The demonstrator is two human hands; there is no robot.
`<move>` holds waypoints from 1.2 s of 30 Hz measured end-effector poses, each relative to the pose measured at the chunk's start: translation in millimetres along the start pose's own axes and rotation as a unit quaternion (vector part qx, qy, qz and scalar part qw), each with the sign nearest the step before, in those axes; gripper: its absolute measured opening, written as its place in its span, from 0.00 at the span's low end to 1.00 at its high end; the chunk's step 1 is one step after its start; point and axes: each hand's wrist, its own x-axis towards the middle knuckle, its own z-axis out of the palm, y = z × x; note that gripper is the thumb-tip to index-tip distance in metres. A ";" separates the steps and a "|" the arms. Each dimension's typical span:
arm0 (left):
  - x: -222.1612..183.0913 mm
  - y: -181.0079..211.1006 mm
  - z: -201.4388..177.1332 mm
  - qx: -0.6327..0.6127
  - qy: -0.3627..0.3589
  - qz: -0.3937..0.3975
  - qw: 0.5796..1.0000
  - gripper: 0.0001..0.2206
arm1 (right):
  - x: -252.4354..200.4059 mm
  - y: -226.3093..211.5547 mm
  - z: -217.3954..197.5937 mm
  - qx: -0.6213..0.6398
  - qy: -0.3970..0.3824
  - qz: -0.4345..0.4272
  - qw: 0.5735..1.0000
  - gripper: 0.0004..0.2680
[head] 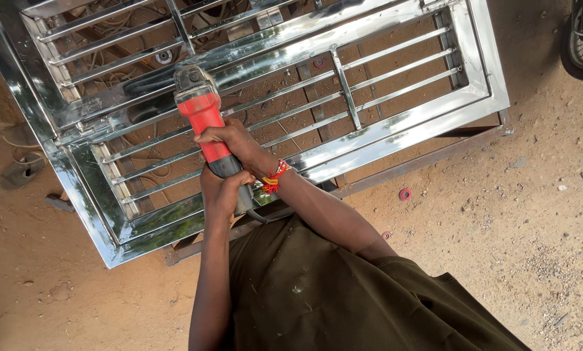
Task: The person uses an angle grinder to smooth and polish the surfaces and joints of a metal gate. They move the rotating disc across the bars and frame, and occasionally wipe the metal with a small cloth.
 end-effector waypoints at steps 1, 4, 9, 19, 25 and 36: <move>-0.2 -1.2 -0.4 0.003 0.002 0.000 1.000 0.22 | -1.2 -0.3 0.1 -0.007 -0.002 -0.003 1.000 0.15; -1.4 -4.5 -1.5 0.014 -0.003 -0.001 1.000 0.21 | -4.3 -0.4 0.8 0.003 -0.014 -0.014 1.000 0.14; -4.2 0.3 -0.2 -0.002 -0.002 -0.003 1.000 0.22 | -6.7 -2.4 3.4 0.022 -0.010 -0.007 1.000 0.13; -8.2 5.3 7.8 0.019 -0.012 -0.008 1.000 0.20 | -8.2 1.8 -9.3 0.016 0.021 -0.017 1.000 0.14; -4.8 3.7 10.5 0.025 -0.015 -0.008 1.000 0.18 | -10.0 0.8 -13.2 0.023 0.013 -0.026 0.999 0.15; -4.3 -2.7 7.3 0.030 -0.039 0.001 0.999 0.18 | -9.0 7.7 -15.7 0.044 0.024 -0.037 0.998 0.15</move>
